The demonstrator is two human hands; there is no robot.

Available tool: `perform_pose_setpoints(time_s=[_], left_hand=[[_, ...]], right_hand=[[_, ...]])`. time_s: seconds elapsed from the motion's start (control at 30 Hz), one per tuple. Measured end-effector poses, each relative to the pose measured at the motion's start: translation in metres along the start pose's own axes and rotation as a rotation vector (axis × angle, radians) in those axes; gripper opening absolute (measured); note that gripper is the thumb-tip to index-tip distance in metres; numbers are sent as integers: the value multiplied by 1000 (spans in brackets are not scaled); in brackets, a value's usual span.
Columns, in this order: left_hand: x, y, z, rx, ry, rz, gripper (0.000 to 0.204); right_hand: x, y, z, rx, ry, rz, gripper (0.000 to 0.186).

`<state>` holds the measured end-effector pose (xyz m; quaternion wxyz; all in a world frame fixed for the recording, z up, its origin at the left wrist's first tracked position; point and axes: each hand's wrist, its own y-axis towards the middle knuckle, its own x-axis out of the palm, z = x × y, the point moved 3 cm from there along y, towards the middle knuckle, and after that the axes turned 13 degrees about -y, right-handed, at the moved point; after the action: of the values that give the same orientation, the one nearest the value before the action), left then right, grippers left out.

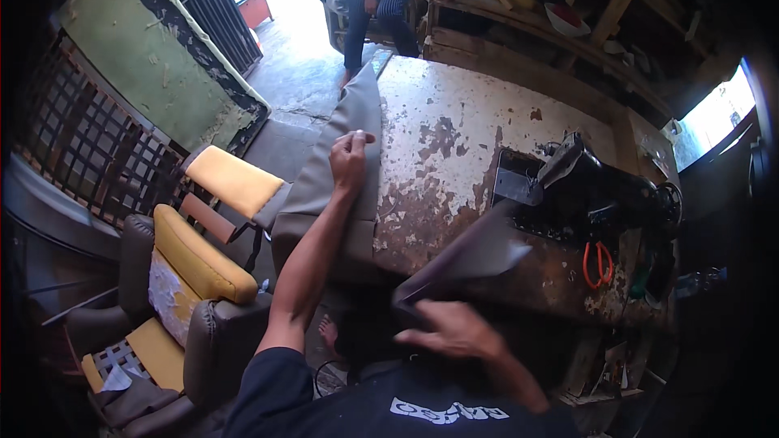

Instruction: The person stitches leather pieces together using a sewing machine, cuts excess material with scissors, and sews an additional leather piece onto the cover using the sewing machine.

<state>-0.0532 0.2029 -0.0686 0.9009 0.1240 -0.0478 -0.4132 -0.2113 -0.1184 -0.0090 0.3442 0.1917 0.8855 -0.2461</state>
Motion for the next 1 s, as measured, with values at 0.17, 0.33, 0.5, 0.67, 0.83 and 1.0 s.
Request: perform_pose_setpoints(time_s=[0.17, 0.33, 0.5, 0.67, 0.83, 1.0], left_hand=[[24, -8, 13, 73, 57, -77, 33], [24, -4, 13, 96, 89, -136, 32], [6, 0, 8, 176, 340, -571, 34], [-40, 9, 41, 619, 566, -882, 31], [-74, 23, 74, 262, 699, -765, 43], [-66, -47, 103, 452, 516, -1124, 41]], right_hand=[[140, 83, 50, 253, 418, 143, 61], [138, 89, 31, 328, 1444, -40, 40], [47, 48, -31, -108, -224, 280, 30], [49, 13, -5, -140, 760, 354, 37], [-28, -3, -62, -348, 669, 414, 23], [-74, -22, -92, -501, 351, 468, 20]])
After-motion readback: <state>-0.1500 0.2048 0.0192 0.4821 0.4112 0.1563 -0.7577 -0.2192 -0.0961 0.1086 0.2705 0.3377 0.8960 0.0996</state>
